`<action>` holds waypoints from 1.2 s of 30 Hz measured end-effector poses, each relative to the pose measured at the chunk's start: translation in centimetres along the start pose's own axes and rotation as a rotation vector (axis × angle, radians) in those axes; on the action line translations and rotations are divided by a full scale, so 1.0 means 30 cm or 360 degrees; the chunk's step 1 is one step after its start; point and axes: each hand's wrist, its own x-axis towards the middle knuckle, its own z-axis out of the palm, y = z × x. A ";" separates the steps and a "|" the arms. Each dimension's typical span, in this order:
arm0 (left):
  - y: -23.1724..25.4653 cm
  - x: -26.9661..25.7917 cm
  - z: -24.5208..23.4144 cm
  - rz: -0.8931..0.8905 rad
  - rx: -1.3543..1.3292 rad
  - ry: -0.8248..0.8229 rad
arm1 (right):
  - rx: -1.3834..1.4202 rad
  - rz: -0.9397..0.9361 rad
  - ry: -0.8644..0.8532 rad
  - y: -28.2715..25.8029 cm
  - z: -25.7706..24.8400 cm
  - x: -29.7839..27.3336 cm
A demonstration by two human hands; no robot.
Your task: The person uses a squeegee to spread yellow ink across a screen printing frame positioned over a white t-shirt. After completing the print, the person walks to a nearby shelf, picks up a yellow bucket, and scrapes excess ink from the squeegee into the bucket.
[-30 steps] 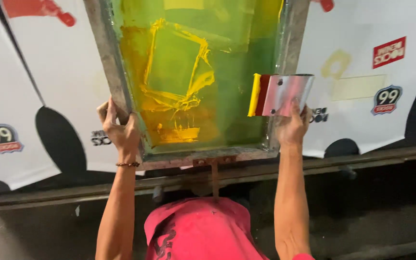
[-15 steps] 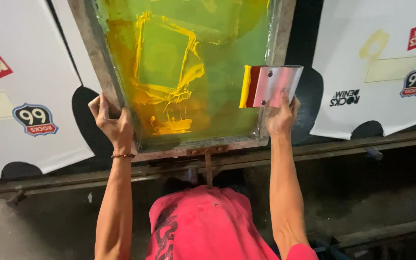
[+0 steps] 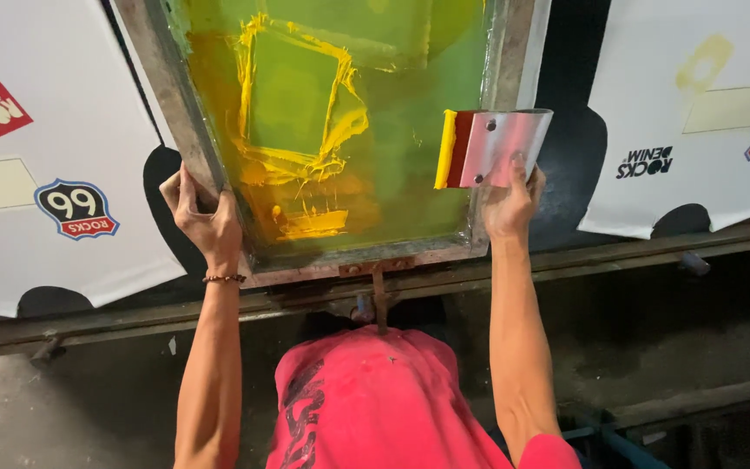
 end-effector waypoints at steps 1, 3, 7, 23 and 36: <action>-0.005 -0.001 -0.002 -0.0004 0.0002 -0.0002 | -0.0003 0.0003 0.0002 0.007 0.000 0.002; -0.017 -0.002 -0.006 -0.0002 0.0018 0.0006 | 0.0019 -0.0050 -0.0029 0.021 -0.002 0.004; -0.004 0.001 -0.013 0.0011 0.0003 0.0002 | -0.0119 -0.0078 -0.0096 0.014 0.010 -0.013; -0.070 -0.015 -0.002 -0.0094 -0.0009 0.0007 | -0.0163 -0.0072 -0.0025 -0.002 0.086 -0.055; -0.010 -0.010 0.002 -0.0119 0.0098 -0.0053 | -0.0343 0.0023 0.0033 0.006 0.099 -0.016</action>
